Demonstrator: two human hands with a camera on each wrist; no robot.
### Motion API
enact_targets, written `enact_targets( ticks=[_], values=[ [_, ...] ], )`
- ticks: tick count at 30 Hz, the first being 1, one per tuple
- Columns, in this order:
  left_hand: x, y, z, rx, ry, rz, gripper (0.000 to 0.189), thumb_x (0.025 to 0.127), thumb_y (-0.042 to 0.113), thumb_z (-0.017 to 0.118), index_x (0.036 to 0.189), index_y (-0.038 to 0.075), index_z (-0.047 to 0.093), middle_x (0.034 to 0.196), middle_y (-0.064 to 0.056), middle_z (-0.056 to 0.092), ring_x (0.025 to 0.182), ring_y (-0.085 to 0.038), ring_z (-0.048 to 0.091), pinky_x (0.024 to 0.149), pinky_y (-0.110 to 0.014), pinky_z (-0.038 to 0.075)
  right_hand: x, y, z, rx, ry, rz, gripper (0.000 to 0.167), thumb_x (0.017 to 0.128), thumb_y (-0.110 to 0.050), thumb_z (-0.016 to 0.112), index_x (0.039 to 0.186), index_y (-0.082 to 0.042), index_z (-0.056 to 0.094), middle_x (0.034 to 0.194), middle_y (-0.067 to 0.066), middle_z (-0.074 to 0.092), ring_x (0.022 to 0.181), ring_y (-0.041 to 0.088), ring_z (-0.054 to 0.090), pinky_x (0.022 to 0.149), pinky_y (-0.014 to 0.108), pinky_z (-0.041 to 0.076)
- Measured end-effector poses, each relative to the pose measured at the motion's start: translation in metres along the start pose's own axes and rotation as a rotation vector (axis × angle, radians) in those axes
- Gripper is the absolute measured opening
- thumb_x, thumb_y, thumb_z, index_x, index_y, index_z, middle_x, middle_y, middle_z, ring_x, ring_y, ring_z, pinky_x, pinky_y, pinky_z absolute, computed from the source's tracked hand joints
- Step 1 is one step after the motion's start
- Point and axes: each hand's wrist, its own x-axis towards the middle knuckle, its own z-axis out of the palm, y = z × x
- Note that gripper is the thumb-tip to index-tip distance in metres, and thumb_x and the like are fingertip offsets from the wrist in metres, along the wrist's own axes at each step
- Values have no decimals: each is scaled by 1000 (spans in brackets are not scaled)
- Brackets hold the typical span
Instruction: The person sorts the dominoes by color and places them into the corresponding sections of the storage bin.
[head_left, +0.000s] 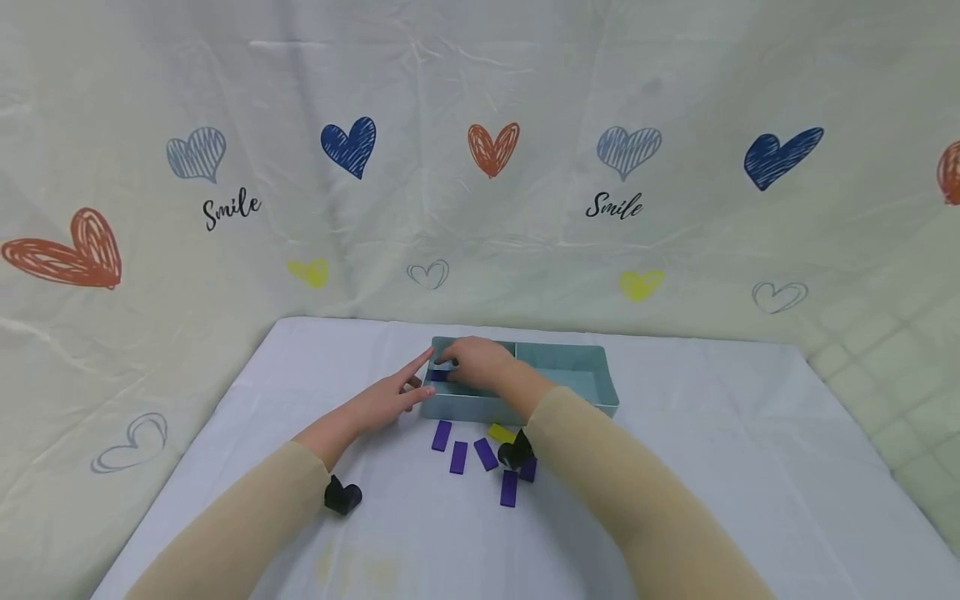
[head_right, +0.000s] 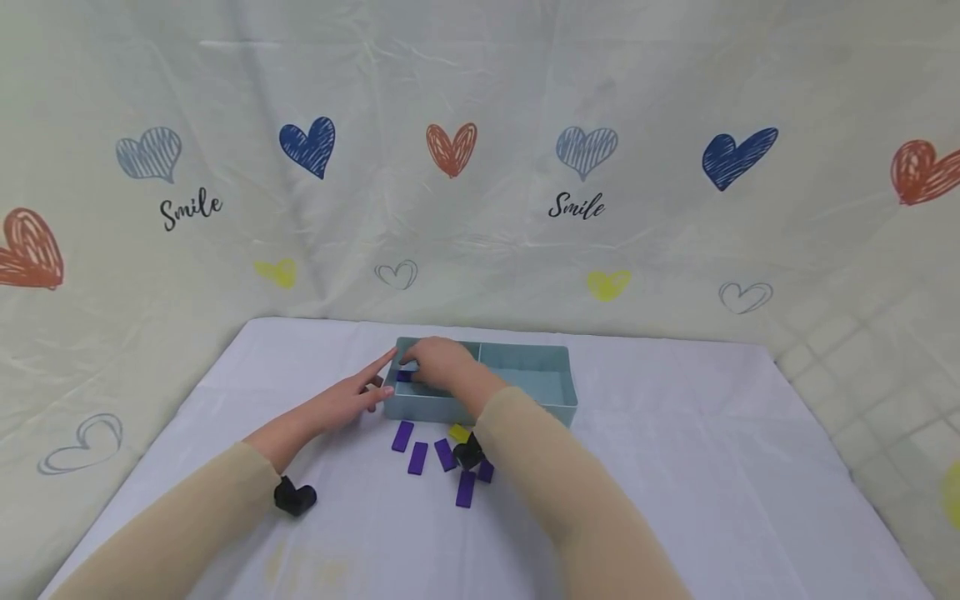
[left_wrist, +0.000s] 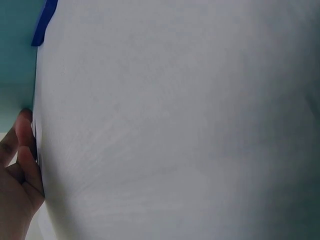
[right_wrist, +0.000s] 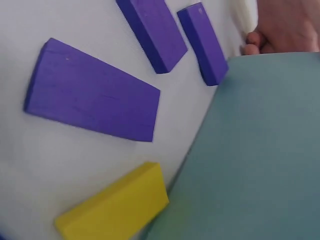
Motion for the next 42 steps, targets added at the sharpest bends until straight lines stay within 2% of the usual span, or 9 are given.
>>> enact_targets(
  ticks=[4, 11, 15, 19, 25, 33, 42],
  values=[
    [0, 0, 1, 6, -1, -2, 73, 97, 60, 50, 155, 51, 8, 132, -6, 53, 92, -19, 58, 79, -38, 47, -10, 0, -9, 27, -1, -8, 39, 96, -25, 67, 135, -26, 64, 130, -2, 64, 119, 17, 59, 100, 37, 46],
    [0, 1, 0, 6, -3, 1, 76, 94, 66, 50, 155, 51, 8, 129, -5, 54, 92, -19, 58, 77, -37, 46, -26, 5, -17, 4, 25, -57, 37, 95, -26, 69, 132, -26, 66, 125, -4, 65, 113, 14, 61, 96, 34, 48],
    [0, 4, 0, 15, -3, -5, 74, 97, 60, 50, 156, 51, 8, 129, -7, 55, 93, -19, 59, 80, -39, 48, -39, 12, -20, 10, 33, -102, 36, 94, -23, 70, 130, -21, 68, 121, 1, 67, 111, 18, 62, 94, 36, 49],
    [2, 4, 0, 20, -3, -8, 71, 100, 53, 51, 156, 50, 8, 132, -9, 54, 93, -20, 60, 81, -41, 48, -55, 20, -22, 36, 56, -130, 35, 94, -20, 71, 128, -17, 69, 118, 5, 67, 109, 23, 63, 92, 38, 50],
    [2, 4, 1, 23, -2, -18, 72, 99, 54, 51, 156, 49, 7, 133, -11, 53, 92, -20, 59, 80, -40, 48, -81, 30, -24, 56, 89, -137, 34, 93, -20, 72, 127, -18, 70, 119, 5, 67, 108, 22, 63, 90, 36, 51],
    [2, 3, 2, 30, 9, -29, 72, 99, 53, 51, 156, 49, 7, 134, -10, 52, 93, -20, 58, 81, -40, 48, -119, 44, -21, 23, 174, -198, 31, 92, -22, 73, 123, -20, 72, 105, 1, 68, 88, 18, 63, 77, 28, 51],
    [2, 1, 3, 33, 7, -23, 72, 100, 53, 51, 156, 49, 7, 134, -9, 52, 94, -20, 58, 83, -40, 48, -162, 57, -8, 67, 214, -193, 30, 88, -17, 76, 118, -21, 75, 102, -6, 70, 95, 16, 65, 80, 29, 53]
  ],
)
